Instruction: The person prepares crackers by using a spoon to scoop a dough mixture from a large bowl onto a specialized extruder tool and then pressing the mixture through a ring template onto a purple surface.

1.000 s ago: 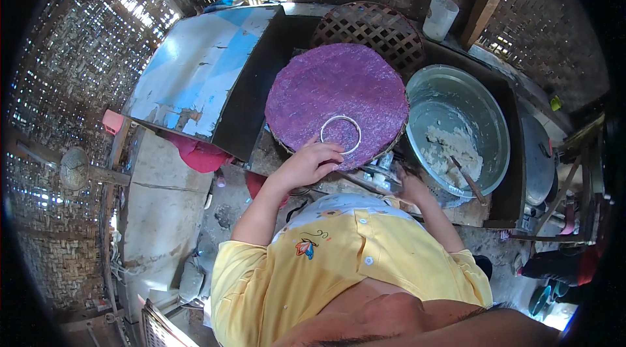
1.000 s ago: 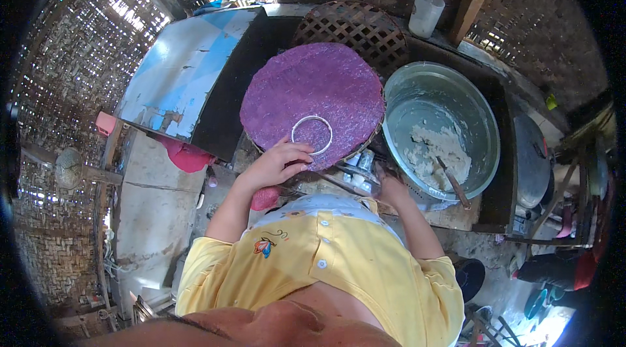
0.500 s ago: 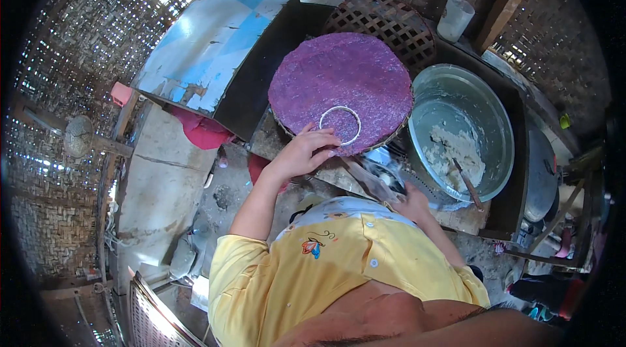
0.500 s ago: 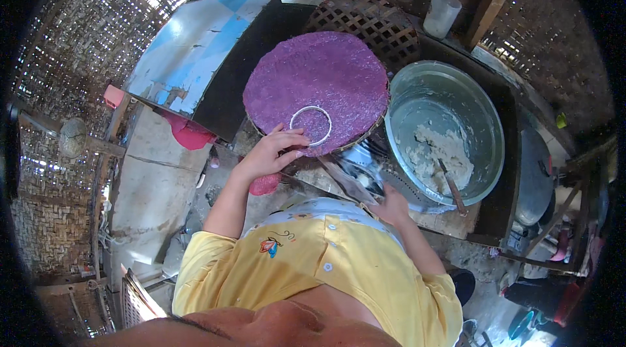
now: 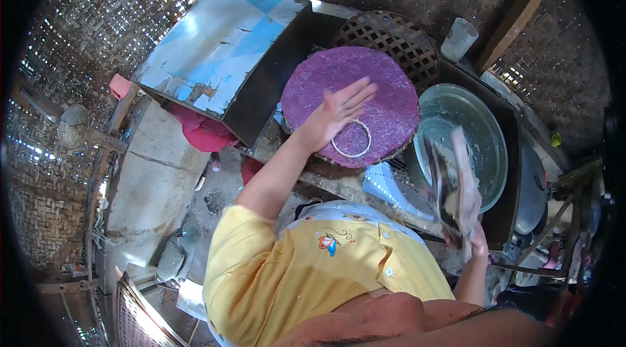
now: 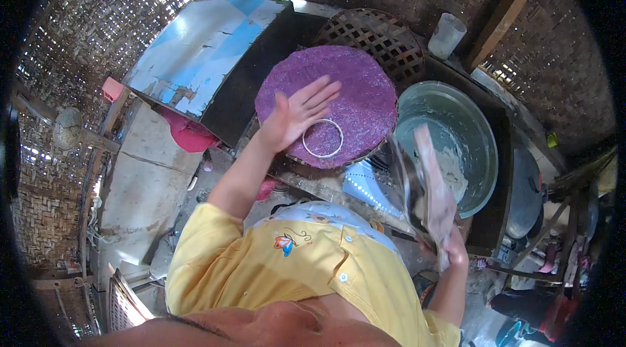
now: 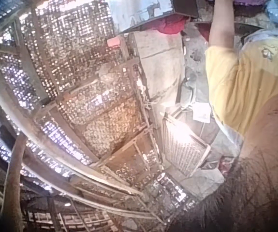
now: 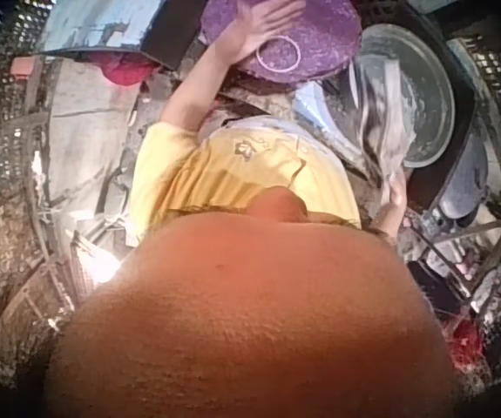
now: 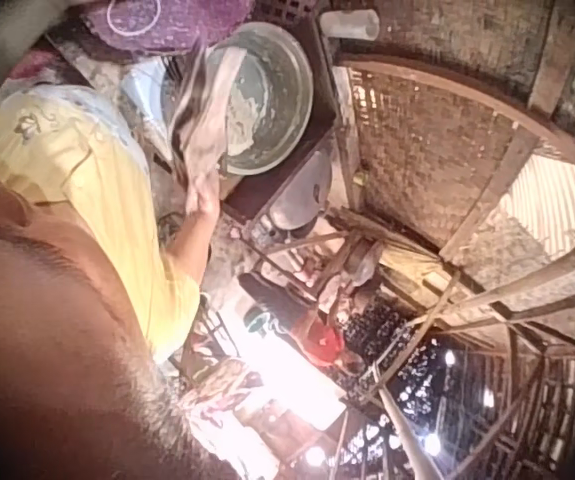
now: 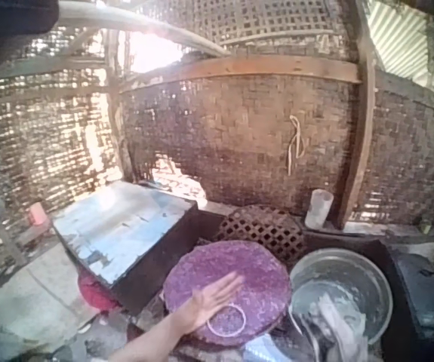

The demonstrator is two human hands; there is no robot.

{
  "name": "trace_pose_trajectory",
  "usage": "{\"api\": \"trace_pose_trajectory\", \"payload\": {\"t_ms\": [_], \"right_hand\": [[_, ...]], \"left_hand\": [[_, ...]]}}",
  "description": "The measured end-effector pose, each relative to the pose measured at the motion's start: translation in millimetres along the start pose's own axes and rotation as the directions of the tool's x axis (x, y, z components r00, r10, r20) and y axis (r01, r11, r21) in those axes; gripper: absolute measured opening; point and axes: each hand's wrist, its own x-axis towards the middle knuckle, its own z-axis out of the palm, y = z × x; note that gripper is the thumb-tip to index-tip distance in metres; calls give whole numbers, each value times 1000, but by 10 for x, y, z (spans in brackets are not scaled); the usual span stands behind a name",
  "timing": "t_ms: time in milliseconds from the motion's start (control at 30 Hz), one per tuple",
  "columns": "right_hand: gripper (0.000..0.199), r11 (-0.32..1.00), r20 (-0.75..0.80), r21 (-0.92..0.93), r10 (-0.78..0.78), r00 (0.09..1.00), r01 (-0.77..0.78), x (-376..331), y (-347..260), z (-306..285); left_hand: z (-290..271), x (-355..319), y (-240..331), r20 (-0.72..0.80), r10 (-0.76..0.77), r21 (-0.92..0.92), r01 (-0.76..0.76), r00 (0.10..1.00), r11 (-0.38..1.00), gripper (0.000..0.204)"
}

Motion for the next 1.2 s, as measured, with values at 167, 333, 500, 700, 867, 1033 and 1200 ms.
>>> {"api": "trace_pose_trajectory", "payload": {"t_ms": [167, 333, 500, 700, 867, 1033, 1200], "right_hand": [[56, 989, 356, 136, 3, 935, -55, 846, 253, 677], [56, 945, 643, 103, 175, 745, -311, 1061, -261, 1213], [57, 936, 557, -149, 345, 756, -318, 1298, -653, 1335], [58, 870, 306, -403, 419, 855, -282, 1520, -838, 1338], [53, 821, 234, -503, 431, 872, -271, 1488, -957, 1465], [52, 797, 241, -548, 440, 865, -253, 1524, -864, 1588], [48, 819, 247, -552, 342, 907, -159, 1634, -780, 1763]], "left_hand": [[373, 488, 259, 270, -15, -534, 162, 963, 830, 96], [-6, 577, 347, 177, 9, -663, 112, 984, 740, 82], [-331, 664, 152, -109, -86, -682, -12, 990, 732, 64], [-565, 735, -73, -119, 35, -727, -112, 992, 677, 58], [-659, 641, -229, -213, 17, -724, -170, 977, 669, 53], [-700, 491, -152, -304, -23, -674, -198, 952, 712, 51], [-828, 483, 51, -329, 4, -612, -216, 944, 760, 52]]}}
